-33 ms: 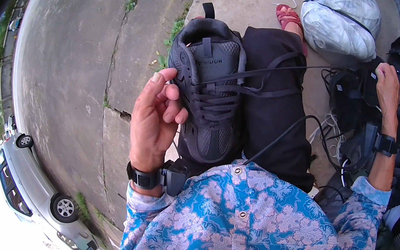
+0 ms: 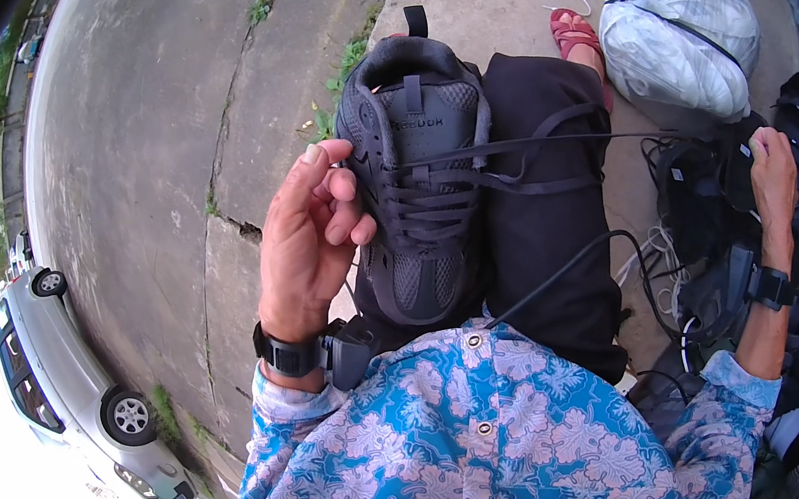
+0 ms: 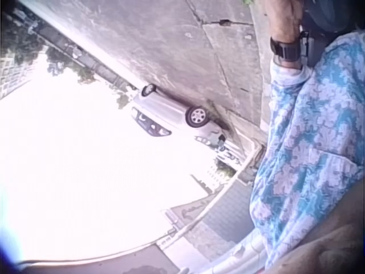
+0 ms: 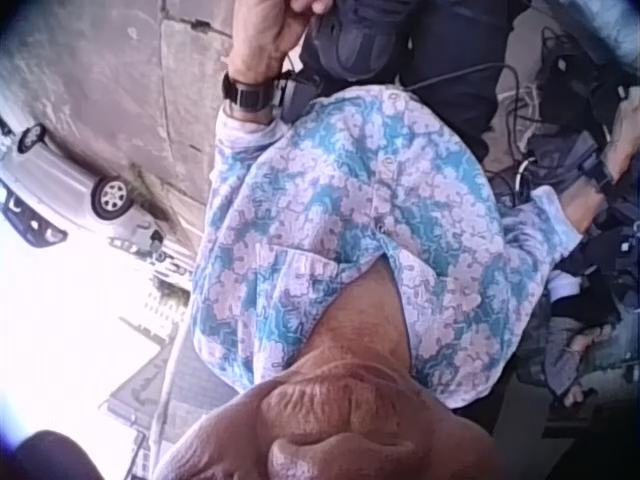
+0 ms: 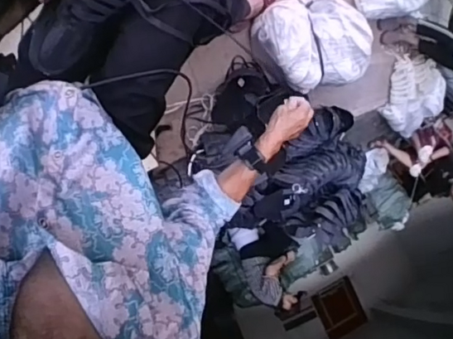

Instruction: Thread laces through the eyelets of a shoe upper.

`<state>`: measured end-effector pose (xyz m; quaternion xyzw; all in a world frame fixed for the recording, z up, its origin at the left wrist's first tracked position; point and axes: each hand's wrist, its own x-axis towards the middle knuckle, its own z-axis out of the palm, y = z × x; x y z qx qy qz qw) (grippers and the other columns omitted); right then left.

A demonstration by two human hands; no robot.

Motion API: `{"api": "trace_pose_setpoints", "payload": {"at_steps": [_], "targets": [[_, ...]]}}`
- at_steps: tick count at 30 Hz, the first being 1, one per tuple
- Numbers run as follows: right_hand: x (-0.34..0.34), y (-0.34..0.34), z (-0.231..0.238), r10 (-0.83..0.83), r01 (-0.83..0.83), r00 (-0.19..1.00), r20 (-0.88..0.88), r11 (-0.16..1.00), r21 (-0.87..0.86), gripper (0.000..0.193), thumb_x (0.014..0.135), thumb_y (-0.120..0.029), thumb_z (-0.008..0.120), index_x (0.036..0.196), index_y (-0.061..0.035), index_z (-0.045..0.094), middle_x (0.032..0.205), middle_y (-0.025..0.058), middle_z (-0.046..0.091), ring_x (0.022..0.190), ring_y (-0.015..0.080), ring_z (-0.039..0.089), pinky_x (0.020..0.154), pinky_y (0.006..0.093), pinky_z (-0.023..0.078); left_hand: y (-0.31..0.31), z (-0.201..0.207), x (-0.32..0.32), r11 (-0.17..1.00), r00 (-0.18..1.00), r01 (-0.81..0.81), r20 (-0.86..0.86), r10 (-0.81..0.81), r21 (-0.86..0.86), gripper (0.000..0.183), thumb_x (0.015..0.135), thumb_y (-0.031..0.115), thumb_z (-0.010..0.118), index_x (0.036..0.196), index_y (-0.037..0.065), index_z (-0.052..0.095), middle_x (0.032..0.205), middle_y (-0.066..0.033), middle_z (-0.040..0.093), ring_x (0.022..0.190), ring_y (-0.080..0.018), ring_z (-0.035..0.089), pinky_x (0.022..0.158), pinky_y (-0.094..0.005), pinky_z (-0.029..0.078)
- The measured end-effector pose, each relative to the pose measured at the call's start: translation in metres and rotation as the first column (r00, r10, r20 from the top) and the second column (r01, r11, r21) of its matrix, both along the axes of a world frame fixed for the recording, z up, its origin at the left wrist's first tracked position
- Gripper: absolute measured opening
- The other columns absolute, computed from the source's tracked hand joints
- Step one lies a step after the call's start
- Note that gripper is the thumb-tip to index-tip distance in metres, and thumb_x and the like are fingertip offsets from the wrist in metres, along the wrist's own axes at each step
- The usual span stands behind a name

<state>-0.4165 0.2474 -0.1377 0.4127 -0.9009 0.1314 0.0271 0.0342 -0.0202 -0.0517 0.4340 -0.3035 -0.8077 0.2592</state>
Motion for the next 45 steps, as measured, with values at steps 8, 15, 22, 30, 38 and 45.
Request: {"api": "trace_pose_setpoints", "payload": {"at_steps": [8,15,22,30,38,45], "targets": [[0.102,-0.077,0.023,0.214,-0.142,0.941,0.261,0.953,-0.268,0.010,0.088,-0.006,0.058,0.095,0.0006,0.057,0.086,0.0112,0.055,0.078,0.0240,0.056,0.072,0.0309,0.045,0.011,0.030,-0.018,0.858,0.881,0.400,0.395,-0.262,-0.322,0.020,0.096,0.022,0.056,0.094,0.005,0.067,0.067,-0.0013,0.059,0.055,-0.0040,0.050,0.046,-0.0202,0.039],[0.215,-0.139,0.074,0.716,-0.583,0.678,0.168,0.663,-0.470,0.014,0.070,-0.006,0.073,0.079,-0.0066,0.062,0.085,0.0043,0.054,0.086,0.0234,0.054,0.080,0.0359,0.041,0.016,0.031,-0.046,0.368,0.628,0.774,0.701,-0.339,-0.515,0.027,0.096,0.016,0.055,0.114,-0.003,0.063,0.071,-0.0049,0.063,0.063,-0.0094,0.061,0.060,-0.0255,0.048],[0.228,-0.146,0.065,0.723,-0.623,0.689,0.052,0.628,-0.467,0.015,0.068,-0.006,0.073,0.078,-0.0073,0.063,0.083,0.0030,0.052,0.086,0.0225,0.052,0.081,0.0370,0.039,0.009,0.036,-0.062,0.264,0.568,0.822,0.743,-0.353,-0.504,0.027,0.095,0.013,0.053,0.114,-0.004,0.062,0.067,-0.0059,0.062,0.061,-0.0096,0.061,0.059,-0.0265,0.049],[0.234,-0.148,0.061,0.718,-0.646,0.696,-0.004,0.623,-0.441,0.015,0.068,-0.008,0.073,0.077,-0.0078,0.061,0.085,0.0027,0.052,0.088,0.0221,0.051,0.083,0.0368,0.038,0.004,0.019,-0.077,-0.031,0.439,0.894,0.888,-0.135,-0.446,0.017,0.083,0.009,0.057,0.093,0.003,0.068,0.071,-0.0194,0.064,0.067,-0.0329,0.065,0.063,-0.0404,0.051],[0.234,-0.146,0.061,0.710,-0.640,0.704,0.008,0.639,-0.427,0.016,0.067,-0.009,0.073,0.077,-0.0086,0.061,0.084,0.0027,0.052,0.087,0.0221,0.051,0.082,0.0373,0.038,0.005,0.020,-0.078,-0.115,0.354,0.925,0.932,-0.080,-0.362,0.009,0.078,0.011,0.059,0.082,0.004,0.064,0.070,-0.0198,0.063,0.073,-0.0387,0.063,0.064,-0.0467,0.050],[0.237,-0.149,0.066,0.693,-0.566,0.715,0.093,0.652,-0.504,0.019,0.067,-0.009,0.075,0.081,-0.0101,0.063,0.083,0.0016,0.052,0.085,0.0217,0.052,0.082,0.0376,0.038,0.003,0.026,-0.048,0.056,0.602,0.794,0.769,-0.215,-0.605,0.005,0.075,0.001,0.056,0.080,0.001,0.055,0.057,-0.0108,0.052,0.053,-0.0210,0.055,0.052,-0.0343,0.045]]}}
